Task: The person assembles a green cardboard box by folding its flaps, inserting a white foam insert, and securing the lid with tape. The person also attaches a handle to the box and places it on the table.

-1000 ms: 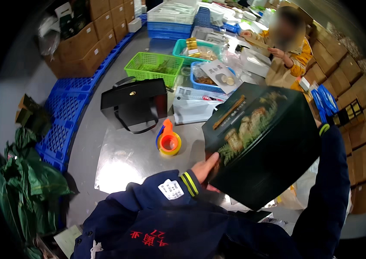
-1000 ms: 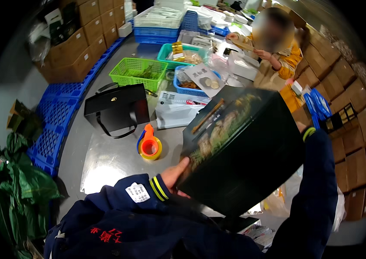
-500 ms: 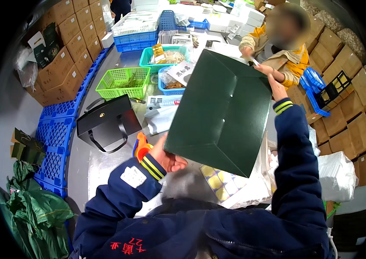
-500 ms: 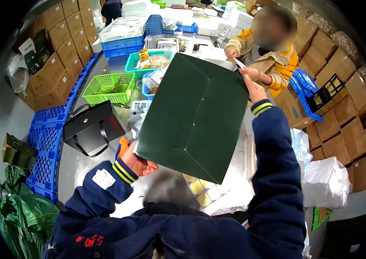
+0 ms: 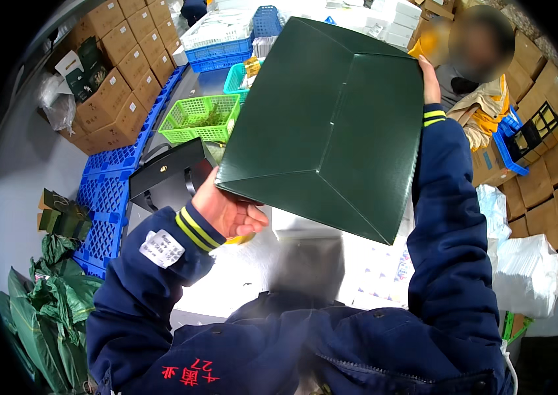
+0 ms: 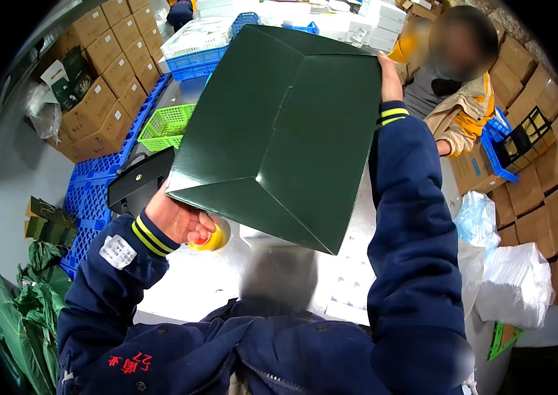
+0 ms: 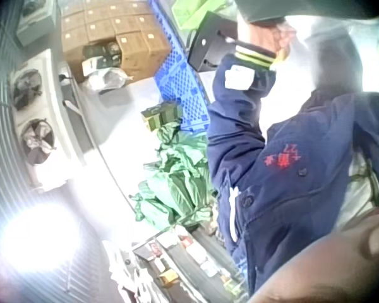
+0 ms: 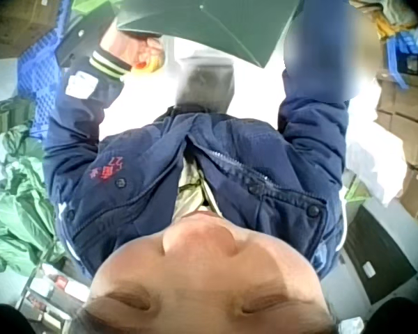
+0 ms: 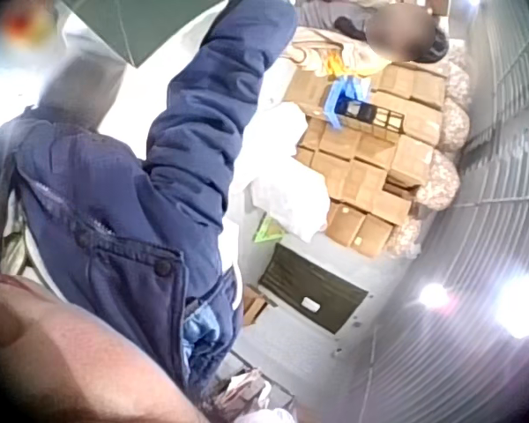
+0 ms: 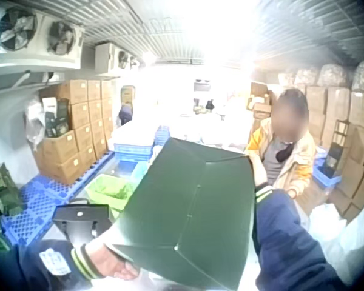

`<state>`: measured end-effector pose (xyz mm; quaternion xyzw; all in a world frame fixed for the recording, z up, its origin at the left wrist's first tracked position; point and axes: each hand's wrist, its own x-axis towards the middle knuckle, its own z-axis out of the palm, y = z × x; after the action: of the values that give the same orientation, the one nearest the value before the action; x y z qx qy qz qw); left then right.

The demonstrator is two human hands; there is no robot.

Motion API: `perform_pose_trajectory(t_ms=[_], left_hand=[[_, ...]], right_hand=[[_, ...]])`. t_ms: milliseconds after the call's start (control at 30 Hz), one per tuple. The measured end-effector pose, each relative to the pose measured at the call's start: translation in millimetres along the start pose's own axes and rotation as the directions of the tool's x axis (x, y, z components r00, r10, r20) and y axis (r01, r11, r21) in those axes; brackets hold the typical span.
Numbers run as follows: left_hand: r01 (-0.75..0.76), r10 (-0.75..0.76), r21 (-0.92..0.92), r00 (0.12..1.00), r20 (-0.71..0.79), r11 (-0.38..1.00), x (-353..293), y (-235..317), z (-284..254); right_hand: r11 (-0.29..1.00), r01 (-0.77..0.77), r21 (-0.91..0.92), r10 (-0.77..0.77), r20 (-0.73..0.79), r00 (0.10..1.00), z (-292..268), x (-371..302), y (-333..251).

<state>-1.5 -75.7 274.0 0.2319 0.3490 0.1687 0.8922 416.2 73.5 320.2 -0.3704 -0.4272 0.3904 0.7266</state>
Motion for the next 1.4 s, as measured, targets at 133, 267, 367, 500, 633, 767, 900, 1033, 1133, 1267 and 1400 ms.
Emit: perform_pose_trajectory(t_ms=[133, 267, 367, 500, 633, 767, 900, 1033, 1133, 1267, 1400], left_hand=[[-0.04, 0.04, 0.002, 0.996, 0.075, 0.999, -24, -6, -12], [-0.151, 0.141, 0.093, 0.984, 0.114, 0.984, -50, -2, 5], [-0.391, 0.389, 0.095, 0.92, 0.043, 0.915, -88, -2, 1], [-0.499, 0.549, 0.273, 0.821, -0.154, 0.823, -90, 3, -40], [-0.735, 0.71, 0.107, 0.675, 0.2, 0.669, -96, -4, -84], [-0.748, 0.739, 0.094, 0.664, 0.116, 0.657, -110, -9, -119], [-0.774, 0.781, 0.164, 0.624, 0.031, 0.612, -141, -19, -161], [-0.788, 0.79, 0.062, 0.609, -0.07, 0.612, -199, -64, -236], [-0.777, 0.785, 0.136, 0.587, -0.196, 0.615, -258, -121, -237], [-0.745, 0.766, 0.223, 0.545, -0.342, 0.629, -298, -192, -223], [-0.689, 0.742, 0.331, 0.461, -0.487, 0.645, -333, -250, -208]], right_hand=[[0.951, 0.205, -0.233, -0.215, -0.015, 0.977, 10, 9, 2], [0.606, 0.621, -0.498, -0.612, 0.207, 0.763, -30, 43, -72], [0.047, 0.714, -0.698, -0.781, 0.42, 0.462, 17, -41, -135], [0.945, 0.156, 0.286, -0.317, 0.688, 0.653, 51, -100, -186], [0.979, 0.195, 0.065, -0.204, 0.193, 0.96, 106, -166, -153], [0.998, -0.007, -0.061, 0.017, 0.169, 0.986, 85, -179, -100], [0.985, -0.17, 0.006, 0.155, 0.381, 0.912, 138, -230, -83], [0.989, -0.145, -0.039, 0.14, 0.595, 0.791, 200, -291, -30], [0.962, -0.26, -0.087, 0.231, 0.766, 0.6, 234, -346, -9], [0.975, -0.203, -0.093, 0.168, 0.905, 0.391, 255, -394, 14], [0.981, 0.163, -0.105, 0.054, 0.955, 0.291, 287, -435, 35]])
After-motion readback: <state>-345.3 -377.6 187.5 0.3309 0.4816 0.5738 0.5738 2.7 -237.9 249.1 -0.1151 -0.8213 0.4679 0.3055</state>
